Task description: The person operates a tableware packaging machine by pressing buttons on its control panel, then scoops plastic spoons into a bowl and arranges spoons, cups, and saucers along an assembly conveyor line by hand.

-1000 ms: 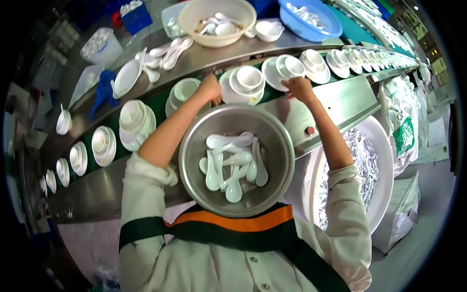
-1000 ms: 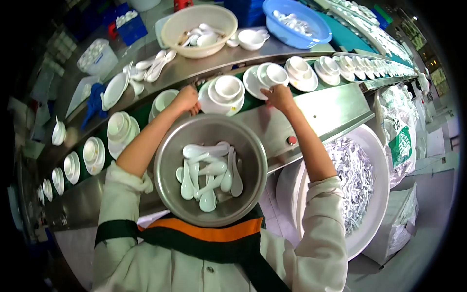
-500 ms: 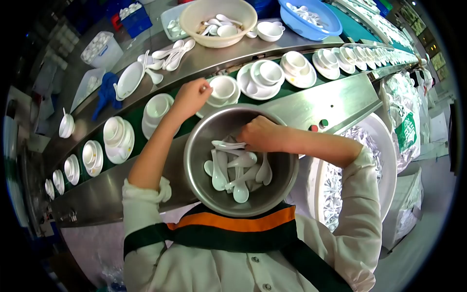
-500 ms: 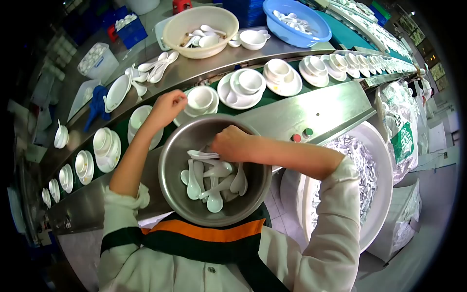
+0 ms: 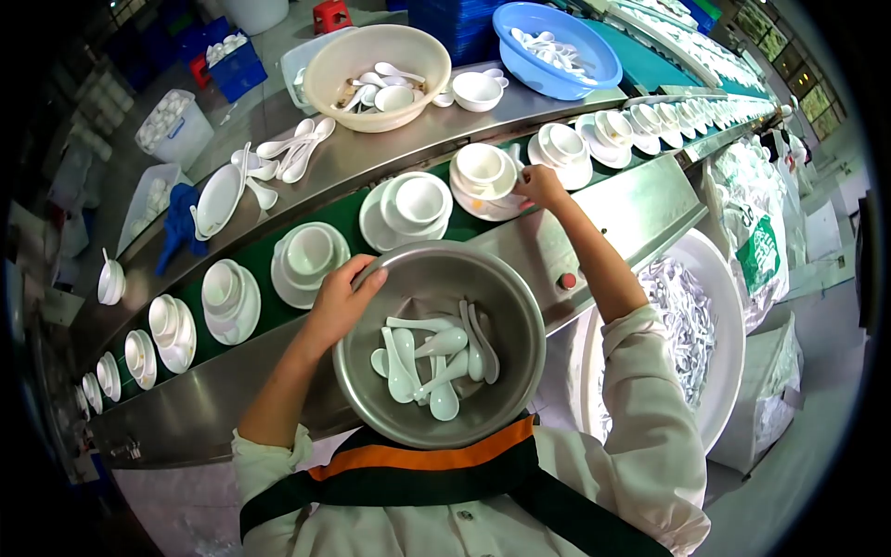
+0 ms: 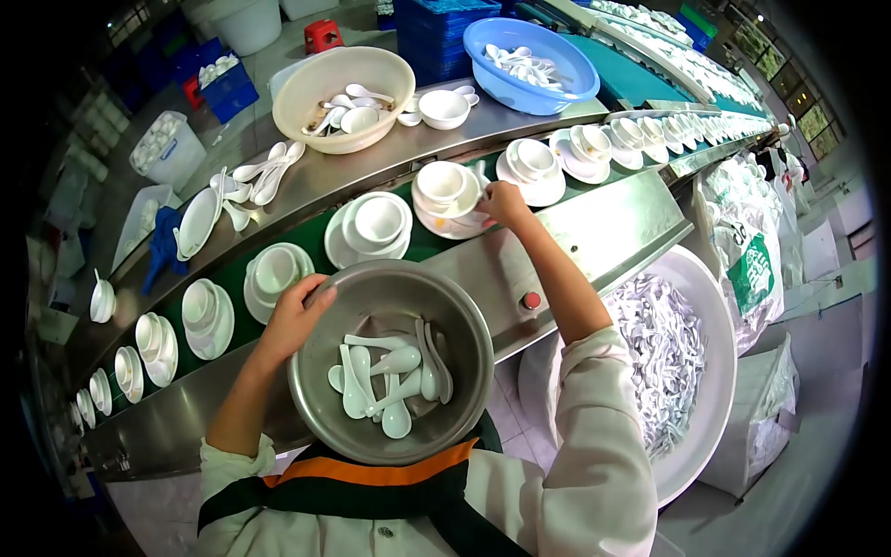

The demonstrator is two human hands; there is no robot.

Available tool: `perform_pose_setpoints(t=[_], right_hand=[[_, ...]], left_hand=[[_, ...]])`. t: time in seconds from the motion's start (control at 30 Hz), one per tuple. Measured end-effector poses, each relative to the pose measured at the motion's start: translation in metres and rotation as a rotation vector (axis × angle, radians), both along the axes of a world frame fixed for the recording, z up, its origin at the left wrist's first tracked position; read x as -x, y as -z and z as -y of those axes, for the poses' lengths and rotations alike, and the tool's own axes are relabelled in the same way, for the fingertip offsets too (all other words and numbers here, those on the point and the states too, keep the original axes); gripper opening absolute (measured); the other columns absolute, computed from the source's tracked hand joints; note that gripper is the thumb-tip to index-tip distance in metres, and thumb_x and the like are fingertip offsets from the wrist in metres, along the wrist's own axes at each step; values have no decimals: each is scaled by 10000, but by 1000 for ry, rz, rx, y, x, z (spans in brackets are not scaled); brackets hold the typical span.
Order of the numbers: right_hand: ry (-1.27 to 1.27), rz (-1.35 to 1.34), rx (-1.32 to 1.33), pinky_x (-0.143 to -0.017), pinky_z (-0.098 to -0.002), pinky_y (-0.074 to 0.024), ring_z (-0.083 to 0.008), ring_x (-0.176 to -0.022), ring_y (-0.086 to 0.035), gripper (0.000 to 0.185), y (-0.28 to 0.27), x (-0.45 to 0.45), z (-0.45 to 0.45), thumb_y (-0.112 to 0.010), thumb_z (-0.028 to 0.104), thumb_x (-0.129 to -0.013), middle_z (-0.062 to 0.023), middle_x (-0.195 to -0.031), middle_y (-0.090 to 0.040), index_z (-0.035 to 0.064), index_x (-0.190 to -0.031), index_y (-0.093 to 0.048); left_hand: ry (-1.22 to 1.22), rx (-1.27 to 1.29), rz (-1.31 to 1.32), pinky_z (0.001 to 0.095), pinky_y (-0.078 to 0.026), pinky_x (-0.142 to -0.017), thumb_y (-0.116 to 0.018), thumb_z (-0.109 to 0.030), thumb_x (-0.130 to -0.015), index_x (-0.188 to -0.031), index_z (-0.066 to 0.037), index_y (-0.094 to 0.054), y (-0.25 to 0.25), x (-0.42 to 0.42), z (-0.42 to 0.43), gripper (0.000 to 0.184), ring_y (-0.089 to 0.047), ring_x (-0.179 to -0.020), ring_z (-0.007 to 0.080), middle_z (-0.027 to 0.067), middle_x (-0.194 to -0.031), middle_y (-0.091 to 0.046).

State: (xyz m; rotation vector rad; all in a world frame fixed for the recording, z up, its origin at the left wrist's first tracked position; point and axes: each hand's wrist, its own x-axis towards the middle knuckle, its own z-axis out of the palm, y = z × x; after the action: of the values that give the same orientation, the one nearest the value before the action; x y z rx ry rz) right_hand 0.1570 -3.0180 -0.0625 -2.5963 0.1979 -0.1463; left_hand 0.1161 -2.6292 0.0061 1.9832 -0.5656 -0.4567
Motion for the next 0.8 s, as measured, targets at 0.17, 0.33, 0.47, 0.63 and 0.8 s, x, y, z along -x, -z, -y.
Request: perform_pose_setpoints(t=[0.17,0.33,0.47,0.63,0.8], right_hand=[[107,6,-324,-482,-323,-474,-231,-529,-614,224,-26,19,-2,-637,176,-740,-163,-597,-583,-43,-732,-591],[-105,109,555,-562,-350,-494,-249,-636,-622,216,-10,43,25,-605,252,-762,-116,-720,-608,42,-714,-620],[-131,143,620,-577,-348,-499,-247,-670,-620,247,6,37,16,-600,290,-766,-102,-748,-589,55,-694,-615],[-255,211,370,-564,-351,-490,-257,-647,-613,303,-56,52,-22,-597,348,-768,-127,-752,-586,45,-775,-606],[-767,38,540,-554,-332,-479,-261,-644,-618,489,-105,111,-93,-606,400,-756,-123,-758,-610,13,-1044,-523]], left_hand=[[-89,30,7,259,-422,-682,-548,-237,-852,-964,-1,-560,4,8,3,262,-535,-730,131,82,-784,-589],[-192,-70,49,269,-427,-668,-571,-222,-837,-961,3,-553,-7,22,19,258,-552,-728,170,99,-785,-578],[-110,-345,871,352,-391,-844,-702,-174,-677,-1037,-34,-553,-26,43,46,414,-508,-955,255,107,-1048,-538],[315,-716,702,435,-299,-946,-759,-277,-560,-1041,39,-491,-34,58,70,635,-439,-1033,279,147,-1064,-500],[472,-707,857,408,-318,-921,-772,-241,-531,-985,48,-496,-13,57,84,605,-453,-999,281,180,-1026,-516]])
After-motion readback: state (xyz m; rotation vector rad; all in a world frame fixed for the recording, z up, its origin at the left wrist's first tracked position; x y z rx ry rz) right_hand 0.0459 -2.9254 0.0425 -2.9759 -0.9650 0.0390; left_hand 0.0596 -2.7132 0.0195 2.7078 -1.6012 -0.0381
